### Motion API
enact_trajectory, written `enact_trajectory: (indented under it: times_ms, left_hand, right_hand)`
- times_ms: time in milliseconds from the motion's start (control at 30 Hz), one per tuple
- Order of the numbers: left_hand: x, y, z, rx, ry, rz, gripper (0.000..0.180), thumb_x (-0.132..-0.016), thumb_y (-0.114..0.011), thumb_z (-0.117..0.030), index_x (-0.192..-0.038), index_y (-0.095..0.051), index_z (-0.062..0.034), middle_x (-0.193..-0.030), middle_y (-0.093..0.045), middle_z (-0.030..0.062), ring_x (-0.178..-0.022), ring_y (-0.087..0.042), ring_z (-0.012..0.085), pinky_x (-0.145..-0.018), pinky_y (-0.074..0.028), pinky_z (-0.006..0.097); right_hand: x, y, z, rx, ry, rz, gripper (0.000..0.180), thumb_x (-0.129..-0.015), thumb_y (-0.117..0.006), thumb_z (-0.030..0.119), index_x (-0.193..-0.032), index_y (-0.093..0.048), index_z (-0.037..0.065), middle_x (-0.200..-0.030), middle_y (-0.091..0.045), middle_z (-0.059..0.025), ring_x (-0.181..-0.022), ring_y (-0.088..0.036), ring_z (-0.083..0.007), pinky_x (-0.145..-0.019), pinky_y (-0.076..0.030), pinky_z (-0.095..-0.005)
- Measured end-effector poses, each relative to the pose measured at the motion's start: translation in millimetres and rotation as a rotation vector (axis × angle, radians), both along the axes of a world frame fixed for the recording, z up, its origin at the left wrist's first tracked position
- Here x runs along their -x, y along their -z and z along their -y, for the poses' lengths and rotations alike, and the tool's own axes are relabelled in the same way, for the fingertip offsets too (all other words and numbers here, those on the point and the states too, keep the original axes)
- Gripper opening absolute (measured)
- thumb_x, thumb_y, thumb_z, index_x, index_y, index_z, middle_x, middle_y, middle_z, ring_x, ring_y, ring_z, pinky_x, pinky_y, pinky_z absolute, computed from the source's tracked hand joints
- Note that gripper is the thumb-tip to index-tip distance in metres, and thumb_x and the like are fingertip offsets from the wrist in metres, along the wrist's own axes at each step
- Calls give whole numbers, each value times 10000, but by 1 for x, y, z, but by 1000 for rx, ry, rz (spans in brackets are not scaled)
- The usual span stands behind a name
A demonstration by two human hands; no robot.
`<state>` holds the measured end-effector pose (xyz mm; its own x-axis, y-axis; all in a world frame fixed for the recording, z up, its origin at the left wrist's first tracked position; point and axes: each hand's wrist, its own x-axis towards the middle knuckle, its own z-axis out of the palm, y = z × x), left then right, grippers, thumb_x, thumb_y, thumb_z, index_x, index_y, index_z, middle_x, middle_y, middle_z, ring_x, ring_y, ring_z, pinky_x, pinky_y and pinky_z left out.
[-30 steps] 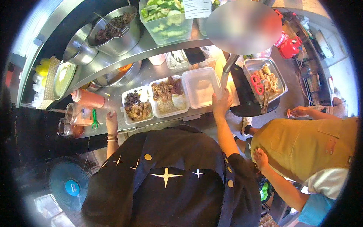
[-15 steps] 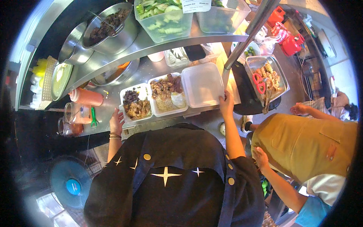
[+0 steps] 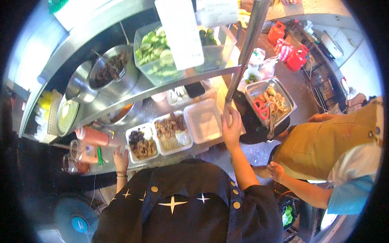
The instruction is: The person assembles food into white styrofoam containers using tongs and scissors. They add rice, sliced cucumber, fried chicken, and a dark meat topping, cutting the chicken into smaller pieces before placing it in the boxes.
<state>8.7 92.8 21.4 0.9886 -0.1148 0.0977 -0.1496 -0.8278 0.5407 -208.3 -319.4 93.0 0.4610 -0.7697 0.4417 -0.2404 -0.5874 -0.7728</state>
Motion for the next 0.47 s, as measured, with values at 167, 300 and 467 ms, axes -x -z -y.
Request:
enact_trajectory:
  times_ms: [167, 300, 467]
  left_hand:
    - [1, -28, -1, 85, 156, 130, 369, -775, -673, -159, -1086, -573, 11, -1010, -583, 185, -846, -571, 306, -767, -473, 363]
    - [15, -74, 21, 346, 169, 35, 315, -834, -645, -179, -1081, -584, 8, -948, -608, 108, -821, -573, 191, -738, -468, 291]
    - [15, -216, 31, 1140, 98, 17, 470, -919, -566, -236, -1307, -417, -16, -1137, -546, 75, -1038, -544, 152, -870, -439, 256]
  right_hand:
    - [-55, -147, -17, -62, -372, 541, 469, -853, -605, 74, -1285, -437, 5, -1222, -525, -153, -1162, -489, -232, -998, -367, -351]
    - [-82, -194, -24, -333, -617, 565, 582, -852, -624, 85, -1350, -328, 24, -1237, -505, -152, -1150, -493, -206, -963, -398, -331]
    - [-98, -181, -34, -389, -719, 718, 635, -859, -616, 63, -1381, -255, 44, -1280, -472, -158, -1191, -475, -213, -983, -403, -343]
